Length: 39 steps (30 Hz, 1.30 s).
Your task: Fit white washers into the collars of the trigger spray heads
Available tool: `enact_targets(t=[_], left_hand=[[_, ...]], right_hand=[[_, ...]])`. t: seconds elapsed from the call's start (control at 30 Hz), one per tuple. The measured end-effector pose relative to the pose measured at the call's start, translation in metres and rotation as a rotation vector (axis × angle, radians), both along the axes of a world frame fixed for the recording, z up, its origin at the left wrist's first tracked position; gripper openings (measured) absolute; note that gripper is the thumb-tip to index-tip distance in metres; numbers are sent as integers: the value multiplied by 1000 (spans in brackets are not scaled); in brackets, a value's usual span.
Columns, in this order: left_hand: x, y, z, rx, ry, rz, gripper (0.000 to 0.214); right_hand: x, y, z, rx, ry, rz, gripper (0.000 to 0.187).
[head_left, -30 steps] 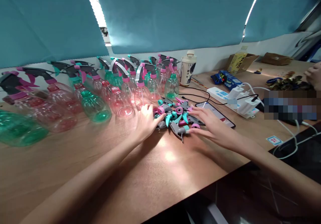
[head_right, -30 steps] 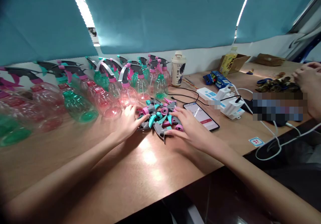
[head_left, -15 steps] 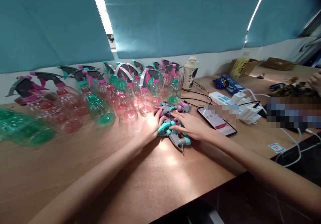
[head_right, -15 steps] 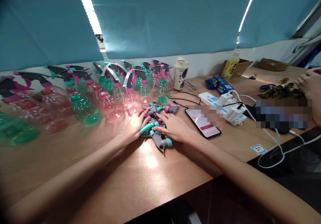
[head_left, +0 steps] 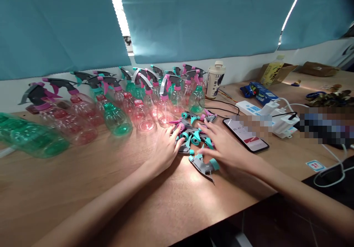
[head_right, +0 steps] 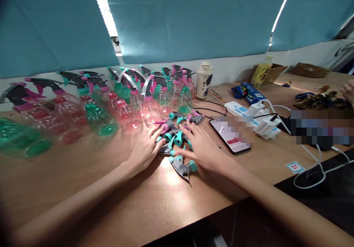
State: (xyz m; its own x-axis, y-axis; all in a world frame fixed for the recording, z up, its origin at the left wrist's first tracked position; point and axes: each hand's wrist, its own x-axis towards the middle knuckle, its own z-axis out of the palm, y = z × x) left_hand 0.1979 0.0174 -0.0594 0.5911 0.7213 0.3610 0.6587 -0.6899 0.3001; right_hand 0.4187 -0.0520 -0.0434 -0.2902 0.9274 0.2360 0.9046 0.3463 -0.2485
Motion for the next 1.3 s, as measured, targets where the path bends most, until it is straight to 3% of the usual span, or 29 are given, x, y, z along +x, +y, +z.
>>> enact_targets(t=[0.13,0.27,0.4,0.5,0.63,0.73,1.0,1.13,1.3], left_hand=[[6,10,0,40,41,-66,44],[13,20,-4,54,100,-130,43],[12,15,-6,63,115,-125,47],[11,8,-7,57,106,-99,48],[12,6,-5,42,82,-57,52],[12,10,-4,28,69,-42,58],[10,17,-6,0,50,-89,65],[1,3,-3,-27,55,-113,68],[-18,-18,1,-21,122,-155,69]], right_hand=[[-22,-25,-9,31,-124,40,91],[-13,-14,-20,28,-105,-84,83],[10,13,-11,2,26,18,69],[23,46,-5,-17,51,-90,72],[24,93,-16,-57,29,-194,80],[15,110,-28,-77,2,-185,74],[-2,85,-28,-30,-84,-19,58],[2,68,-19,-16,-134,135,42],[1,66,-8,54,-245,149,42]])
